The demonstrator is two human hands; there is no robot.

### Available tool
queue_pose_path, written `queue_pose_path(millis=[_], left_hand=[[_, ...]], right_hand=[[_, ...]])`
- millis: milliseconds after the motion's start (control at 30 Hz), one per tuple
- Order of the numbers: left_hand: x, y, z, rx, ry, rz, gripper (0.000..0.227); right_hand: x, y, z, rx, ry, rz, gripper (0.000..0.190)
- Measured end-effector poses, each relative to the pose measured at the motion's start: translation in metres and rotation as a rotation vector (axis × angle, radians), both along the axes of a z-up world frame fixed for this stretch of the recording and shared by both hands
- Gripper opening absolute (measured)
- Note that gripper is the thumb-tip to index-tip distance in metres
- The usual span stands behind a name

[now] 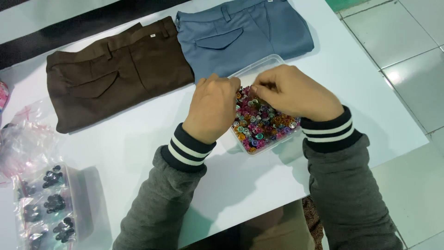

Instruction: Sorting and picking out black buttons from a container of mixed colorful buttons and placing them on a table.

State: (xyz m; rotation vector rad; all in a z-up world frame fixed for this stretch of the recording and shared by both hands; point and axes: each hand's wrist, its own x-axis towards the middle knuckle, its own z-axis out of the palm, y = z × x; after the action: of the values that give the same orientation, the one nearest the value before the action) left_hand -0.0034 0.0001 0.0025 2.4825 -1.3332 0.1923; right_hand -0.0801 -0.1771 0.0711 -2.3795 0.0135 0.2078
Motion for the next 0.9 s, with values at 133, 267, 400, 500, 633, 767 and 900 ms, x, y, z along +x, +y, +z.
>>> queue_pose_path(millis=[133, 267, 400, 500, 633, 767, 900], left_hand=[[0.000, 0.000, -0.006, 0.004, 0.004, 0.020, 0.010], [0.003, -0.001, -0.004, 0.025, 0.001, 0.001, 0.010], [0.003, -0.002, -0.007, 0.021, -0.012, 0.013, 0.010], [0.001, -0.001, -0.001, 0.031, -0.013, -0.002, 0.011], [-0.002, -0.010, -0.007, -0.015, -0.012, -0.028, 0.010], [-0.005, -0.017, -0.017, -0.111, 0.041, -0.049, 0.019], [-0.008, -0.020, -0.003, -0.276, 0.096, -0.062, 0.023]], right_hand=[[0.002, 0.005, -0.009, -0.016, 0.255, 0.028, 0.034], [-0.001, 0.015, 0.000, -0.093, 0.311, 0.050, 0.051], [-0.009, 0.024, 0.019, -0.081, 0.326, 0.043, 0.065], [-0.011, 0.022, 0.023, -0.081, 0.274, 0.073, 0.069], [-0.008, 0.009, 0.017, -0.022, 0.183, 0.018, 0.072], [-0.006, -0.013, -0.003, 0.039, -0.116, -0.035, 0.035], [-0.003, -0.005, 0.000, 0.139, -0.161, -0.041, 0.023]])
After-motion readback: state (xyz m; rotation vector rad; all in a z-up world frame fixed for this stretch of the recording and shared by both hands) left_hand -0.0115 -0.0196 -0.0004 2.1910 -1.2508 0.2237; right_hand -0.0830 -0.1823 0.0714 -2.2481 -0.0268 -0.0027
